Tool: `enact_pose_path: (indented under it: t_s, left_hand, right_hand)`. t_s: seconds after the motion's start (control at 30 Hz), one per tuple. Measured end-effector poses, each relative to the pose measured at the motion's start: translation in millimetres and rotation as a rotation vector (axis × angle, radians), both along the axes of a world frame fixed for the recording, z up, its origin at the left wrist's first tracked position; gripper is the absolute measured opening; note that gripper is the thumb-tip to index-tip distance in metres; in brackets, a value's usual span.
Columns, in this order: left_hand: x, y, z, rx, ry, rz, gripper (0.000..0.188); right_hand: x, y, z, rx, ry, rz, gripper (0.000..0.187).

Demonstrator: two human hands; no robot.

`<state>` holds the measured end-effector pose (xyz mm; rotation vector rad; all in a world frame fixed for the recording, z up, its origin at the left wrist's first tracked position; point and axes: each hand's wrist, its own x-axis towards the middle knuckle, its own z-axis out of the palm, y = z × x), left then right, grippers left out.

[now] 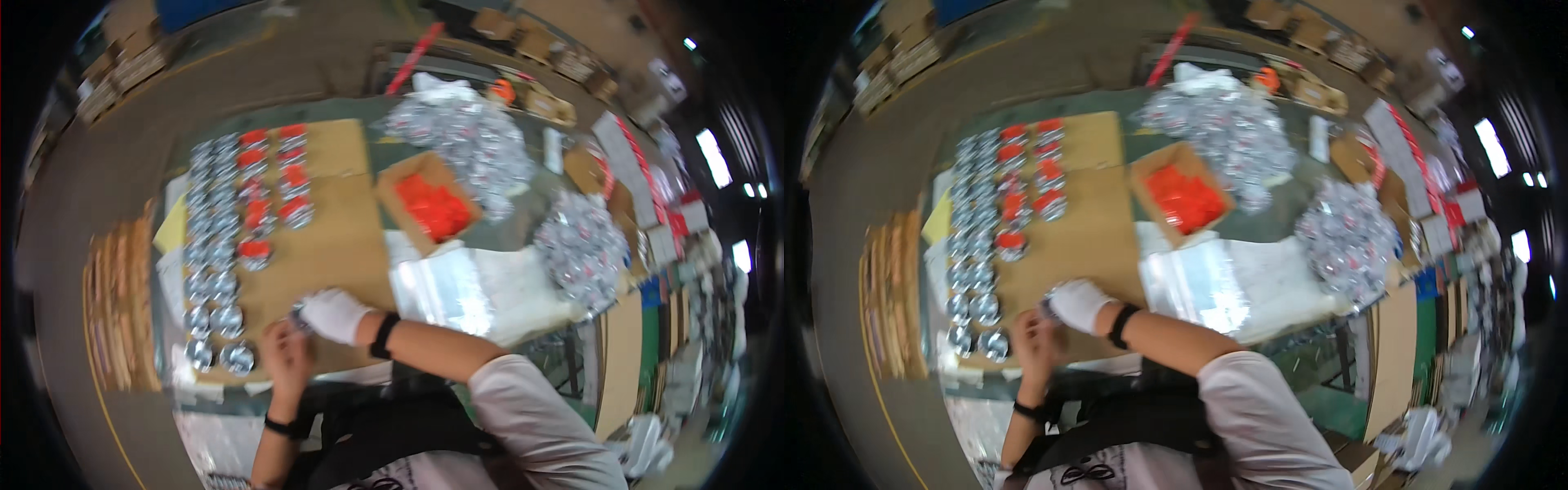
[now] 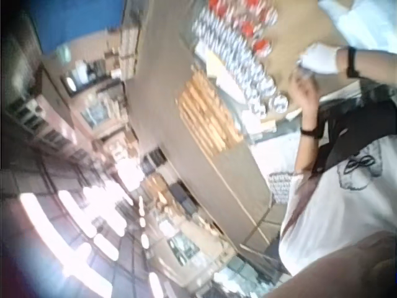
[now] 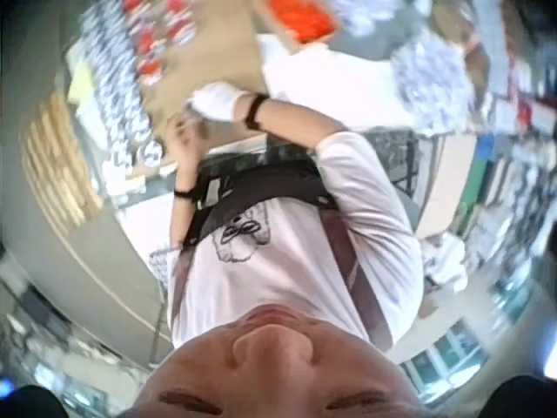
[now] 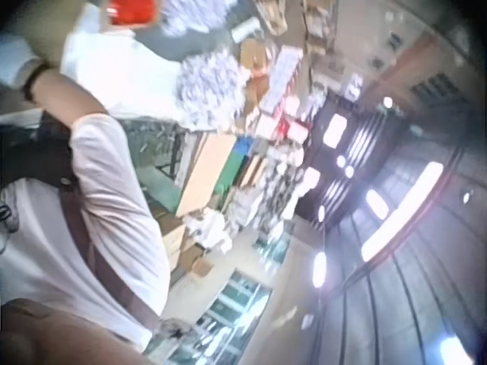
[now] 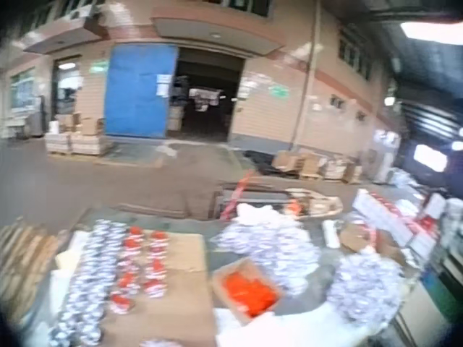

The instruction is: The person places red rubber inserts into a grid of silver metal parts arranged on a cardboard sheet. They then pick up the assembled units one by one and place them into clear plastic bags for packaging.

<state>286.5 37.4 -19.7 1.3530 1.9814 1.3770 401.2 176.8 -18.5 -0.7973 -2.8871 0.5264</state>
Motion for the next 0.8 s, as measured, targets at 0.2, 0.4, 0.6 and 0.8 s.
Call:
enact_pose_path:
  t_s: [0.2, 0.4, 0.6, 0.8]
  left_hand:
    - [18, 8, 46, -0.007, -0.34, 0.249, 0.029]
    - [146, 94, 65, -0.352, -0.226, -0.281, 0.017]
    - [293, 192, 25, -0.762, 0.412, -0.605, 0.045]
    - [267, 166, -25, -0.665, 0.227, -0.372, 0.03]
  right_hand:
    - [168, 32, 78, -0.856, 0.331, -0.272, 0.037]
    - [379, 223, 88, 0.073, 0.529, -1.011, 0.025]
    - [410, 394, 38, 0.168, 0.038, -1.165, 0.027]
    - [393, 284, 80, -0.086, 0.515, -0.964, 0.02]
